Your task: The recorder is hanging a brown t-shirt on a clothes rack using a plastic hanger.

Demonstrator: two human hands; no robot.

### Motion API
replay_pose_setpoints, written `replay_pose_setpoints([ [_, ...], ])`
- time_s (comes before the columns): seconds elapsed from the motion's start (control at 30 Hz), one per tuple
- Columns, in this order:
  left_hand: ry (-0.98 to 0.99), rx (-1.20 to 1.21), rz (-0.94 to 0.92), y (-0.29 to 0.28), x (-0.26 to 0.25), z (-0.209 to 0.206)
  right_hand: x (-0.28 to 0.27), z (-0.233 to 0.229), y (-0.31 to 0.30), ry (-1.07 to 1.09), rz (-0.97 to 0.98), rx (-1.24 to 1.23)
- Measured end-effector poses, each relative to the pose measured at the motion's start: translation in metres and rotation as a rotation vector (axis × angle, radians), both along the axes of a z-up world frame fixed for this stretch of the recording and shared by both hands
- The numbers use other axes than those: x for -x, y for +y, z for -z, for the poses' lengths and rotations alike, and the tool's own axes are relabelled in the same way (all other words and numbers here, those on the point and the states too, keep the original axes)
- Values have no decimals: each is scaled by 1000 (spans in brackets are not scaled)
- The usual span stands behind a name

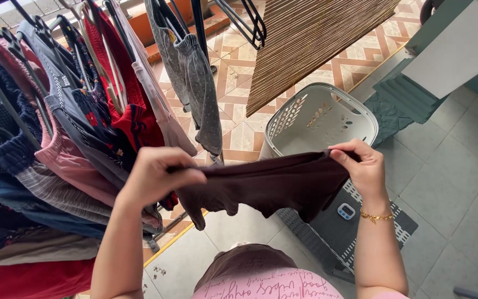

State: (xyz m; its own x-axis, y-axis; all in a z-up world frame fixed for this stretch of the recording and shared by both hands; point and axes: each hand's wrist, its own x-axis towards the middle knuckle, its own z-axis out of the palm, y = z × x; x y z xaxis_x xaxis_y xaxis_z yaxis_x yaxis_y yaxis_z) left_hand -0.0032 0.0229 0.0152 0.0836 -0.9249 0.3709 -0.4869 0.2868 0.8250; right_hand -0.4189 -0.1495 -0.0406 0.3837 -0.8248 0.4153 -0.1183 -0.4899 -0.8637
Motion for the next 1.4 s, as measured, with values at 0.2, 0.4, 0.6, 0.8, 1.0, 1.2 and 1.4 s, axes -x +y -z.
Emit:
replay_pose_setpoints([
  [0.2,-36,40,52,-2,-2,-8,8,6,2,-58,17,-118],
  [0.4,-93,168,106,-8,4,-9,16,34,-12,20,-210,-227],
  [0.6,56,-99,101,-13,9,-10,23,64,-22,-346,-241,-411],
  [0.8,-269,-28,-132,-17,12,-15,-2,-2,-4,45,-136,-76],
  [1.0,29,44,138,-18,10,-7,13,-29,14,-108,-149,-56],
  [1.2,297,63,127,-33,17,-1,45,-32,23,0,-180,-74],
  [1.4,-375,333,103,-33,49,-22,59,-39,37,-10,-173,103],
])
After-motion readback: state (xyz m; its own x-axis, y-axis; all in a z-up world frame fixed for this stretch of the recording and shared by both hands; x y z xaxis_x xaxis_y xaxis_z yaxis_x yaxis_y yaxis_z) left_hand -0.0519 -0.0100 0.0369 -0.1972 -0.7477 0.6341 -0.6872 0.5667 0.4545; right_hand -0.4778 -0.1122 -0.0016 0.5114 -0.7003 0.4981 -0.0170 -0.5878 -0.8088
